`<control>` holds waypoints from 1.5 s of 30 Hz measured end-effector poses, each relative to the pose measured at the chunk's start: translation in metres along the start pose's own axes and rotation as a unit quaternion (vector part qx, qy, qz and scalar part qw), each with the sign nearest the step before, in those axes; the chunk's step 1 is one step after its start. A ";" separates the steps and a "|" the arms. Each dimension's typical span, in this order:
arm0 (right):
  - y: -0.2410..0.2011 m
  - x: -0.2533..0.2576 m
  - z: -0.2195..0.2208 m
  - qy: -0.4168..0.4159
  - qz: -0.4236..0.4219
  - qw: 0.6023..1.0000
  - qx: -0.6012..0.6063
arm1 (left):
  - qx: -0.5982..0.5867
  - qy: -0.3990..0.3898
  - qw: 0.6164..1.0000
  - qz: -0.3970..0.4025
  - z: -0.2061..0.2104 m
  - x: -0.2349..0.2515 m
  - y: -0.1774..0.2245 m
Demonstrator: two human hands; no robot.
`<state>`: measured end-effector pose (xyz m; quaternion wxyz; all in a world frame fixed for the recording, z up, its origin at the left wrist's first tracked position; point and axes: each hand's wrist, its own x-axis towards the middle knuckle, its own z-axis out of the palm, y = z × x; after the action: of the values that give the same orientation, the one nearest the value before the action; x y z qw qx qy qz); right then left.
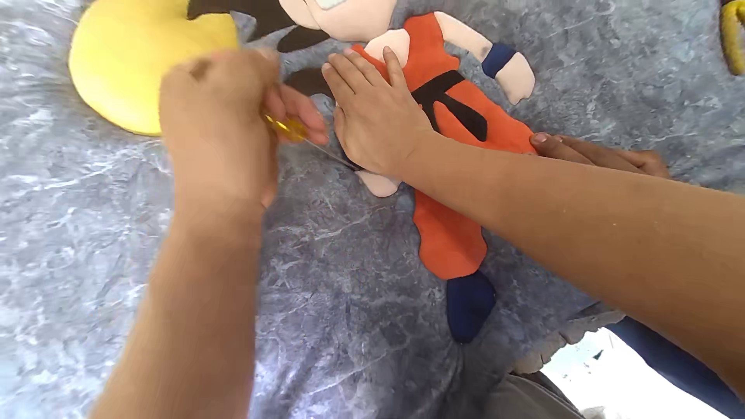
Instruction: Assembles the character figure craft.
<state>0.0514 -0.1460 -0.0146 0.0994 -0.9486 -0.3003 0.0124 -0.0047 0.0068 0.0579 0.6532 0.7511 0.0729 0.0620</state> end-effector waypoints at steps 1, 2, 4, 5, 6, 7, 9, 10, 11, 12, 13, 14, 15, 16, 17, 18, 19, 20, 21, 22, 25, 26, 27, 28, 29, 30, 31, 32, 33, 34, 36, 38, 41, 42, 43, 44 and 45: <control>0.000 0.001 -0.001 -0.002 -0.004 1.000 -0.001 | 0.032 0.001 0.999 0.037 0.001 -0.018 0.002; 0.000 0.002 -0.001 -0.007 -0.006 1.000 -0.004 | 0.071 -0.008 0.994 0.082 0.002 -0.040 0.002; 0.001 0.001 -0.002 -0.027 -0.008 1.000 -0.010 | 0.148 -0.022 0.971 0.184 0.010 -0.078 -0.006; 0.002 0.001 -0.003 -0.037 -0.007 0.999 -0.014 | 0.157 -0.024 0.962 0.224 0.014 -0.089 -0.012; 0.002 0.001 -0.003 -0.043 -0.006 0.999 -0.016 | 0.149 -0.021 0.957 0.248 0.015 -0.095 -0.018; 0.001 0.001 -0.003 -0.044 -0.006 0.999 -0.018 | 0.132 -0.017 0.958 0.253 0.012 -0.097 -0.022; 0.001 0.002 -0.002 -0.036 -0.007 0.999 -0.021 | 0.075 -0.010 0.974 0.212 0.000 -0.092 -0.028; 0.001 0.001 0.000 -0.028 -0.008 0.999 -0.021 | 0.032 -0.009 0.984 0.175 -0.008 -0.084 -0.030; 0.001 0.001 0.001 -0.022 -0.009 1.000 -0.020 | -0.008 -0.007 0.992 0.125 -0.016 -0.072 -0.032; 0.002 0.001 0.001 -0.019 -0.009 1.000 -0.021 | -0.032 0.002 0.997 0.071 -0.022 -0.058 -0.032; 0.001 0.001 0.001 -0.020 -0.008 1.000 -0.022 | -0.040 0.015 0.999 0.024 -0.025 -0.044 -0.031; 0.000 0.001 0.002 -0.021 -0.008 0.999 -0.023 | -0.042 0.030 0.999 -0.012 -0.025 -0.030 -0.028; -0.001 0.002 0.001 -0.021 -0.007 0.999 -0.025 | -0.043 0.045 0.997 -0.042 -0.023 -0.017 -0.025; -0.001 0.002 0.001 -0.019 -0.007 0.999 -0.028 | -0.043 0.058 0.995 -0.068 -0.020 -0.006 -0.021; -0.001 0.003 0.000 -0.015 -0.007 0.999 -0.033 | -0.042 0.065 0.993 -0.089 -0.017 0.003 -0.019; -0.001 0.003 0.000 -0.013 -0.007 0.999 -0.038 | -0.040 0.067 0.991 -0.107 -0.014 0.011 -0.018; -0.002 0.002 0.001 -0.014 -0.007 0.999 -0.042 | -0.035 0.067 0.990 -0.122 -0.012 0.015 -0.018; -0.001 0.001 0.001 -0.015 -0.007 0.999 -0.045 | -0.026 0.064 0.989 -0.133 -0.009 0.020 -0.017; -0.001 0.002 0.001 -0.014 -0.007 0.999 -0.048 | -0.019 0.061 0.988 -0.139 -0.005 0.024 -0.015; -0.001 0.001 0.001 -0.014 -0.008 0.999 -0.048 | -0.013 0.055 0.990 -0.133 -0.001 0.023 -0.012; 0.004 0.003 0.002 -0.014 -0.024 0.999 -0.033 | -0.055 0.040 0.998 0.010 -0.007 -0.011 0.004; 0.007 0.005 0.002 -0.011 -0.033 0.999 -0.009 | -0.093 0.033 0.993 0.070 -0.019 -0.030 0.009; 0.013 0.006 -0.001 -0.014 -0.038 0.999 0.030 | -0.116 0.018 0.986 0.119 -0.039 -0.048 0.011; 0.020 0.005 -0.007 -0.021 -0.038 0.995 0.088 | -0.108 0.010 0.982 0.156 -0.060 -0.063 0.009; 0.027 0.003 -0.015 -0.015 -0.032 0.987 0.159 | -0.057 0.017 0.982 0.181 -0.077 -0.071 0.005; 0.033 -0.002 -0.025 -0.007 -0.017 0.973 0.230 | 0.028 0.036 0.981 0.187 -0.086 -0.075 0.004; 0.037 -0.008 -0.034 0.004 0.007 0.960 0.282 | 0.140 0.059 0.968 0.199 -0.088 -0.071 0.004; 0.041 -0.017 -0.039 0.016 0.027 0.954 0.299 | 0.258 0.070 0.940 0.212 -0.083 -0.062 0.004; 0.046 -0.028 -0.040 0.034 0.032 0.957 0.285 | 0.363 0.065 0.905 0.215 -0.073 -0.052 0.004; 0.049 -0.040 -0.037 0.047 0.016 0.967 0.248 | 0.430 0.043 0.877 0.209 -0.064 -0.041 0.000; 0.054 -0.059 -0.027 0.048 -0.042 0.986 0.157 | 0.497 -0.020 0.846 0.193 -0.054 -0.022 -0.019; 0.055 -0.060 -0.023 0.030 -0.078 0.993 0.084 | 0.529 -0.070 0.828 0.172 -0.050 -0.011 -0.032; 0.056 -0.040 -0.032 0.013 -0.121 0.992 0.028 | 0.509 -0.086 0.824 0.233 -0.033 -0.013 -0.029; 0.057 -0.035 -0.036 -0.001 -0.144 0.990 0.011 | 0.503 -0.113 0.817 0.259 -0.024 -0.014 -0.030; 0.056 -0.032 -0.040 -0.015 -0.171 0.985 -0.010 | 0.502 -0.149 0.807 0.274 -0.015 -0.013 -0.033; 0.055 -0.030 -0.042 -0.026 -0.199 0.979 -0.030 | 0.505 -0.183 0.796 0.280 -0.007 -0.010 -0.037; 0.052 -0.030 -0.044 -0.042 -0.221 0.973 -0.051 | 0.511 -0.214 0.788 0.270 0.000 -0.004 -0.038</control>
<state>0.0604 -0.2130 0.0172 0.0388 -0.8610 -0.5069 0.0144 -0.0098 0.0114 0.0203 0.1301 0.9583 -0.2531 0.0273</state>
